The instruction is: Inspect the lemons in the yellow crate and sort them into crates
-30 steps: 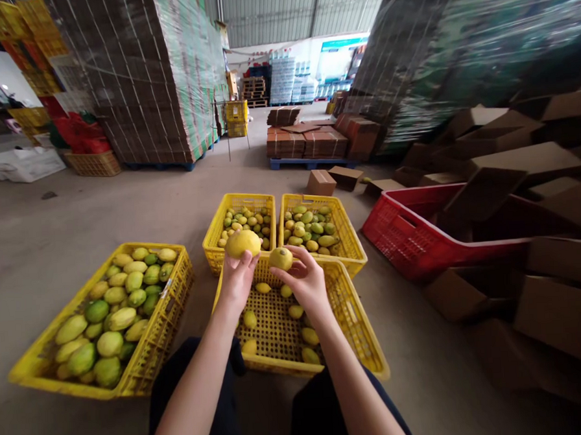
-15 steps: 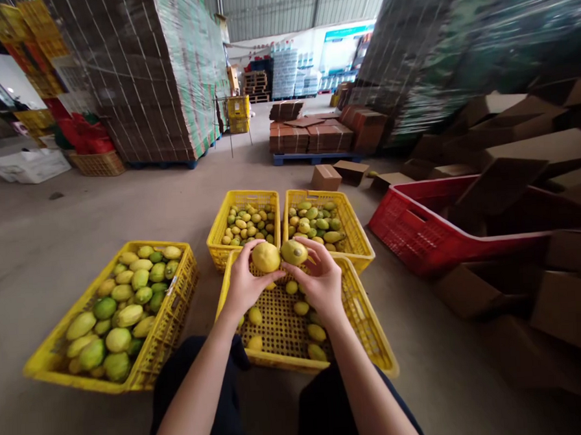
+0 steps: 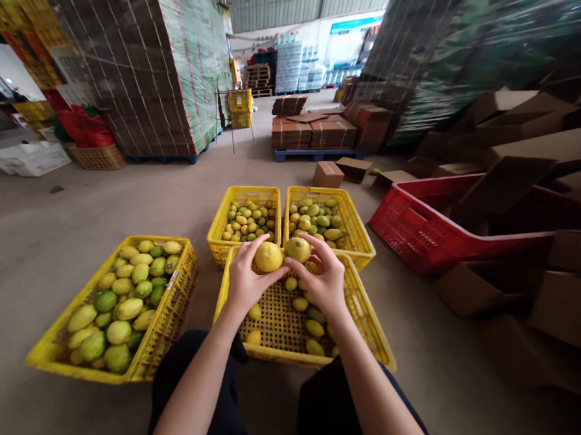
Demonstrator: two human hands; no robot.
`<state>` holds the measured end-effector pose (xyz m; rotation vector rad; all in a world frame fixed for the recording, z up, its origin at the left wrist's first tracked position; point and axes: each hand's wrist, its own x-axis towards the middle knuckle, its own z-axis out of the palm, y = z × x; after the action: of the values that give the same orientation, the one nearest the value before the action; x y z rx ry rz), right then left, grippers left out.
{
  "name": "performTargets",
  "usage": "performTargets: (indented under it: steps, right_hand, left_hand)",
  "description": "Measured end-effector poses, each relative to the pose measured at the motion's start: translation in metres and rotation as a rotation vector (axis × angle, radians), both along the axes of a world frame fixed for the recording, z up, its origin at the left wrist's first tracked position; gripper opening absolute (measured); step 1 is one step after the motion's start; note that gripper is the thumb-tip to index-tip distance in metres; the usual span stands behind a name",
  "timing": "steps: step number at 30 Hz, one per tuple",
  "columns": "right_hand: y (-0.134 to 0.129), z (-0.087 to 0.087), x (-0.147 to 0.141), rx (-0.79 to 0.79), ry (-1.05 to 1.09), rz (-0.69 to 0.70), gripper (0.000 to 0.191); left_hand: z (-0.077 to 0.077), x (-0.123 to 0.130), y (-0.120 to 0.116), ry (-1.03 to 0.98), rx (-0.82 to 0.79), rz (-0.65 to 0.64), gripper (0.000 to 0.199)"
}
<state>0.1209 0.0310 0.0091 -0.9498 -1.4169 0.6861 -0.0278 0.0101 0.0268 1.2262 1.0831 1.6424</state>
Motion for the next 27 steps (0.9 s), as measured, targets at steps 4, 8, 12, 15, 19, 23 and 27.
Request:
performTargets:
  steps: [4,8,12,15,19,23,27]
  right_hand:
    - [0.001,0.002,0.002,-0.172,0.24,0.051,0.039]
    - [0.003,0.003,0.0,-0.302,0.399,0.063,0.033]
    - [0.006,0.003,-0.002,-0.398,0.53,0.157,0.031]
    - [0.008,0.004,-0.003,-0.503,0.572,0.196,0.038]
    - [0.011,0.002,-0.005,-0.616,0.547,0.245,0.049]
    - [0.012,-0.002,-0.008,-0.707,0.488,0.36,0.047]
    - [0.012,-0.004,-0.009,-0.808,0.533,0.374,0.041]
  left_hand:
    - [-0.004,0.002,0.0,-0.062,-0.023,-0.079,0.044]
    - [-0.015,0.002,0.006,-0.264,-0.146,-0.103,0.033]
    - [-0.019,0.001,0.014,-0.399,-0.275,-0.198,0.039]
    - [-0.018,0.003,0.016,-0.414,-0.343,-0.283,0.047]
    - [-0.02,0.007,0.019,-0.429,-0.479,-0.327,0.054]
    - [-0.024,0.008,0.023,-0.483,-0.573,-0.348,0.053]
    - [-0.024,0.006,0.025,-0.568,-0.658,-0.388,0.048]
